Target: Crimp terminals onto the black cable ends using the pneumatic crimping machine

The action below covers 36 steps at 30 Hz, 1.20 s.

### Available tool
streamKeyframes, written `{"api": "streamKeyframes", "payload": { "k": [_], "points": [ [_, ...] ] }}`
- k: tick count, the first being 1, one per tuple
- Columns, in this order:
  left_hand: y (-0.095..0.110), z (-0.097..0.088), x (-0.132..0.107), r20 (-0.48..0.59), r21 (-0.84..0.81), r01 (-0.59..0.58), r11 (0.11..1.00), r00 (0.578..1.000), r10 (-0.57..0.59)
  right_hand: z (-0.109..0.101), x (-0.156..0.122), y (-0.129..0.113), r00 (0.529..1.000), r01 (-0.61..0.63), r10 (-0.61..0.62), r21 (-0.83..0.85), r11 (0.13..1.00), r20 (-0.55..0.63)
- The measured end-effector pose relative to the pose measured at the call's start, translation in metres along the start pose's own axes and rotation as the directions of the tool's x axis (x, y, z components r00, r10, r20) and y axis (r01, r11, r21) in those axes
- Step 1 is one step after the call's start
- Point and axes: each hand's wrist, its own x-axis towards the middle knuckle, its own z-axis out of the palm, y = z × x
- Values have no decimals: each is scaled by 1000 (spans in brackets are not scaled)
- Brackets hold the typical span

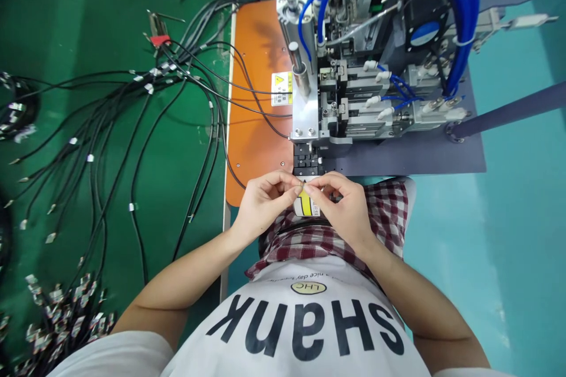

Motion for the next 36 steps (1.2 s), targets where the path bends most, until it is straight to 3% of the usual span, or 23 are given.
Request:
{"api": "streamKeyframes", "payload": {
  "k": [7, 12, 16, 21, 29, 36],
  "points": [
    [-1, -4, -3, 56, 195, -77, 978, 996, 68, -3, 5, 2, 1000, 12, -10, -51, 999, 28],
    [2, -12, 0, 104, 553, -329, 766, 939, 327, -12, 11, 8, 1000, -21, 20, -35, 999, -22],
    [7, -14, 7, 177, 629, -421, 653, 896, 408, -18, 17, 16, 996, -93, 94, 41, 995, -11],
    [11, -5, 10, 208, 567, -344, 749, 939, 274, -16, 17, 12, 994, -107, 106, 73, 992, 10],
    [7, 5, 11, 73, 298, -152, 942, 988, 137, -14, 7, 6, 999, 38, -38, -3, 999, 3],
    [16, 4, 11, 55, 159, -61, 985, 997, 52, -11, 2, 3, 990, 135, -133, -46, 990, 41]
  ]
}}
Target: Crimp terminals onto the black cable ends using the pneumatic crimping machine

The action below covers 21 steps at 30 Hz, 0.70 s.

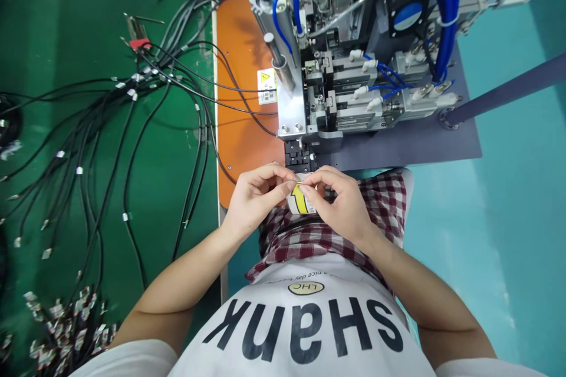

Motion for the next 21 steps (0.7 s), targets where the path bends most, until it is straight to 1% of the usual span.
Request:
{"api": "streamKeyframes", "payload": {
  "k": [3, 7, 10, 12, 17, 21],
  "points": [
    [0, -2, -1, -10, -37, 29, 999, 1000, -30, 2, -1, -1, 999, 45, -46, -39, 998, -22],
    [-1, -5, -3, 11, -117, 88, 989, 996, -88, 2, -1, 1, 990, 126, -134, -140, 982, -48],
    [-1, -5, -4, 16, -167, 98, 981, 995, -96, 2, 0, 1, 986, 149, -158, -169, 974, -46],
    [-1, -5, -4, 21, -202, 101, 974, 995, -98, 3, 1, 0, 986, 151, -159, -151, 977, -42],
    [-6, -4, -5, 28, -294, 109, 950, 994, -105, 10, 1, 0, 993, 113, -115, -43, 993, -42],
    [-10, -3, -5, 15, -319, 114, 941, 993, -115, 14, -1, 2, 995, 91, -92, -24, 996, -43]
  ]
}}
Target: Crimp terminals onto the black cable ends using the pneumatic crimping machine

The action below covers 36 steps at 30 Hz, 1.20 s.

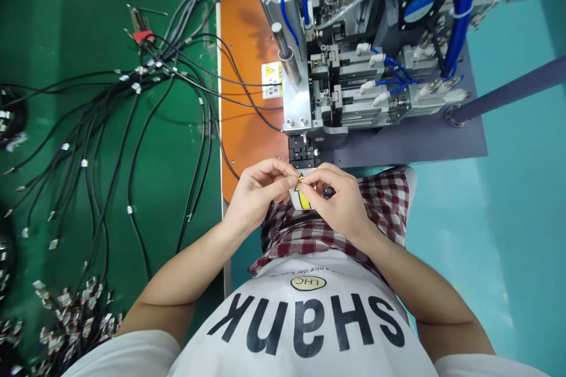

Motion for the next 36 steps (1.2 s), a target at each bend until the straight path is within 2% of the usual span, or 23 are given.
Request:
{"api": "streamKeyframes", "payload": {
  "k": [9, 15, 20, 26, 36],
  "points": [
    [1, 5, 0, -45, 61, 13, 998, 999, -10, 0, 0, -2, 1000, 9, -9, -28, 1000, -2],
    [1, 6, -1, -42, 76, 15, 997, 999, -12, -10, 1, -3, 997, -49, 52, -53, 997, 58],
    [3, 8, -2, -42, 93, 25, 995, 999, -21, -18, 3, -8, 999, -24, 26, -70, 997, 33],
    [2, 7, -2, -49, 108, 42, 993, 998, -37, -16, 2, -10, 1000, 0, 2, -60, 998, 28],
    [4, 8, -2, -42, 125, 25, 992, 999, -20, -15, -1, -10, 997, -79, 79, -25, 997, -1]
  ]
}}
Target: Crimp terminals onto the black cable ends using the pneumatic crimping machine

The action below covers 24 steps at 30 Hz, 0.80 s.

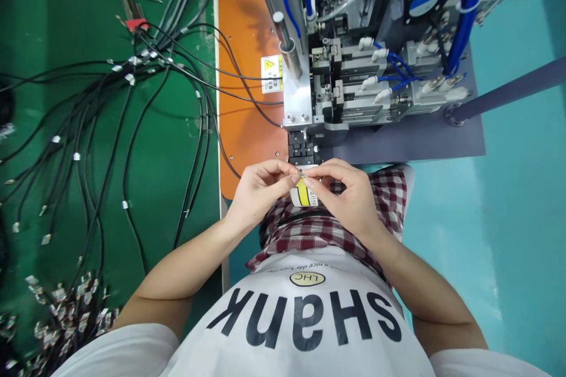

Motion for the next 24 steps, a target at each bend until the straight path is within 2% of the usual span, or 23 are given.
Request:
{"api": "streamKeyframes", "payload": {
  "k": [6, 12, 20, 24],
  "points": [
    [-2, -1, 1, 1, 29, 7, 1000, 1000, -7, 6, 0, 3, 997, 23, -23, -3, 1000, -73],
    [6, 0, -3, 12, 132, -9, 991, 1000, 8, 4, 0, -1, 998, 31, -31, 6, 1000, -55],
    [9, 7, -7, 4, 228, -95, 969, 995, 96, 9, -2, -12, 998, 23, -24, -17, 1000, -65],
    [12, 7, -13, 15, 371, -189, 909, 980, 197, 9, -5, -8, 996, 29, -30, -15, 999, -79]
  ]
}}
